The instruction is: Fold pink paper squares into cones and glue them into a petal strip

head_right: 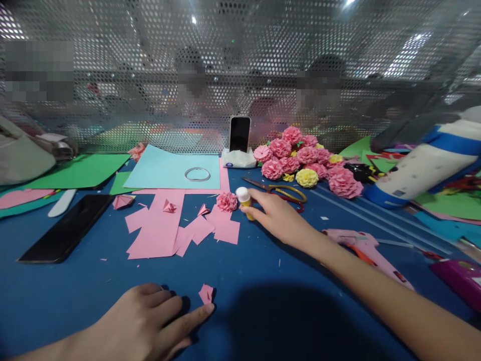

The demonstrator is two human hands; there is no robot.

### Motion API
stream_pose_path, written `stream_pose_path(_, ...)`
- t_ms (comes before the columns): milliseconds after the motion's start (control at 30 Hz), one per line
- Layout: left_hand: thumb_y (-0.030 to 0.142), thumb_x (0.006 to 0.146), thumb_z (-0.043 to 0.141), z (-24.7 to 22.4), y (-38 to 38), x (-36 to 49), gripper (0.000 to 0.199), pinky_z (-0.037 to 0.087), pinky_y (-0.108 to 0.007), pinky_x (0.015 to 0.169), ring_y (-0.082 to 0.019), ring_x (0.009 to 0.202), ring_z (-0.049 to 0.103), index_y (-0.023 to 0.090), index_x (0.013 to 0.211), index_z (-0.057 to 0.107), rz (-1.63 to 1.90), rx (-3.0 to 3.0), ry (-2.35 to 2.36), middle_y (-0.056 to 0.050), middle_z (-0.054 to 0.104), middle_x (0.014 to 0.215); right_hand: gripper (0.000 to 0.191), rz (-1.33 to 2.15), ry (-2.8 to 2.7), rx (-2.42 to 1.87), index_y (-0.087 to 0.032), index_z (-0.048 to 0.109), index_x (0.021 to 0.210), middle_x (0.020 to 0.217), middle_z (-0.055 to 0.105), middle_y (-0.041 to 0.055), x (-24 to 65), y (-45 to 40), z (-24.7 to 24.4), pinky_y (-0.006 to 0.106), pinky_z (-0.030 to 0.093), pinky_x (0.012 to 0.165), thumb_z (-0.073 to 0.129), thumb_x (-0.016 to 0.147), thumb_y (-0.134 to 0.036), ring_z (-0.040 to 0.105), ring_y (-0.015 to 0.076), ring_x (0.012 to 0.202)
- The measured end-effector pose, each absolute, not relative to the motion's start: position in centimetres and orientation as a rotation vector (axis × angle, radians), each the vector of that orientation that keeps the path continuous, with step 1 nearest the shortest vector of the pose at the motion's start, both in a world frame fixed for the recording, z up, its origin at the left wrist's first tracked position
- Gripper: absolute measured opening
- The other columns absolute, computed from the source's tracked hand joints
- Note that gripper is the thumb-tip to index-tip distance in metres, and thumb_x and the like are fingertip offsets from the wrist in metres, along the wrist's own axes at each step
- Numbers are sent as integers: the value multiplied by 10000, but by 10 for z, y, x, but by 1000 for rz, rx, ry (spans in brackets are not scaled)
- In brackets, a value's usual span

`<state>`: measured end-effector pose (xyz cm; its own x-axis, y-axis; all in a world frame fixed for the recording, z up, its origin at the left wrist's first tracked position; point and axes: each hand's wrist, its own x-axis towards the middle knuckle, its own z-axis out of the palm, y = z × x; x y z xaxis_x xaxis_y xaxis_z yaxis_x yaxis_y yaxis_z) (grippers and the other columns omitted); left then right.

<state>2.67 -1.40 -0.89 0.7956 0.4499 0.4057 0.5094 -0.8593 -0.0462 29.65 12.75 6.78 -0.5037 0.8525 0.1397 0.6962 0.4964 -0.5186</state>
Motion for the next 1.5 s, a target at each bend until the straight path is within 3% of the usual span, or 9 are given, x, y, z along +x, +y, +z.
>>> stream_pose_path(67,304,1056,367,-8,-13,27,348,408,-315,401,-175,441,577,164,1303,568,-584,-2827,-766,26,608,653,332,350,-2596,-1138,-248,606,1260,1255,667,84,292,113,84,418,450,963,473,984,-378,608,301,1158)
stream_pose_path(133,304,1050,389,-7,-12,28,343,429,-319,403,-176,441,579,167,1302,576,-580,-2819,-766,28,609,654,308,268,-2723,-1073,-276,602,1253,1214,690,50,285,96,100,358,473,849,470,985,-350,659,271,1062)
stream_pose_path(200,297,1048,394,-6,-11,28,338,447,-321,406,-174,435,575,168,1292,588,-576,-2817,-764,29,607,651,242,324,-2757,-1126,-294,614,1170,932,743,-16,277,81,110,267,426,613,554,946,-365,690,198,732)
stream_pose_path(267,293,1049,386,-5,-11,28,342,456,-318,409,-171,428,569,164,1283,599,-570,-2819,-762,27,604,644,183,432,-2784,-1080,-281,635,1050,750,707,-60,269,71,111,234,346,531,654,878,-342,635,151,597)
stream_pose_path(400,309,1049,397,-7,-11,27,351,463,-305,423,-163,434,576,164,1299,596,-536,-2821,-756,26,598,641,80,688,-2752,-897,-225,644,887,753,701,-47,263,68,98,215,348,580,688,867,-288,632,113,641)
stream_pose_path(600,306,1064,338,-7,-9,27,367,455,-303,391,-166,414,570,179,1280,606,-588,-2823,-755,27,593,628,256,861,-2680,-861,-221,604,833,686,680,-68,262,66,79,190,345,556,721,848,-448,600,94,590)
stream_pose_path(1000,280,1065,327,-5,-11,25,360,496,-304,383,-169,395,564,153,1237,617,-622,-2815,-746,32,589,598,316,728,-2691,-822,-232,503,786,538,512,-104,260,65,52,207,263,481,704,823,-473,483,81,462)
stream_pose_path(1500,253,1058,343,-2,-11,24,354,529,-307,417,-162,406,574,135,1235,626,-598,-2846,-757,24,598,607,351,561,-2736,-846,-237,425,743,512,477,-102,259,63,51,233,236,474,682,821,-463,444,98,437)
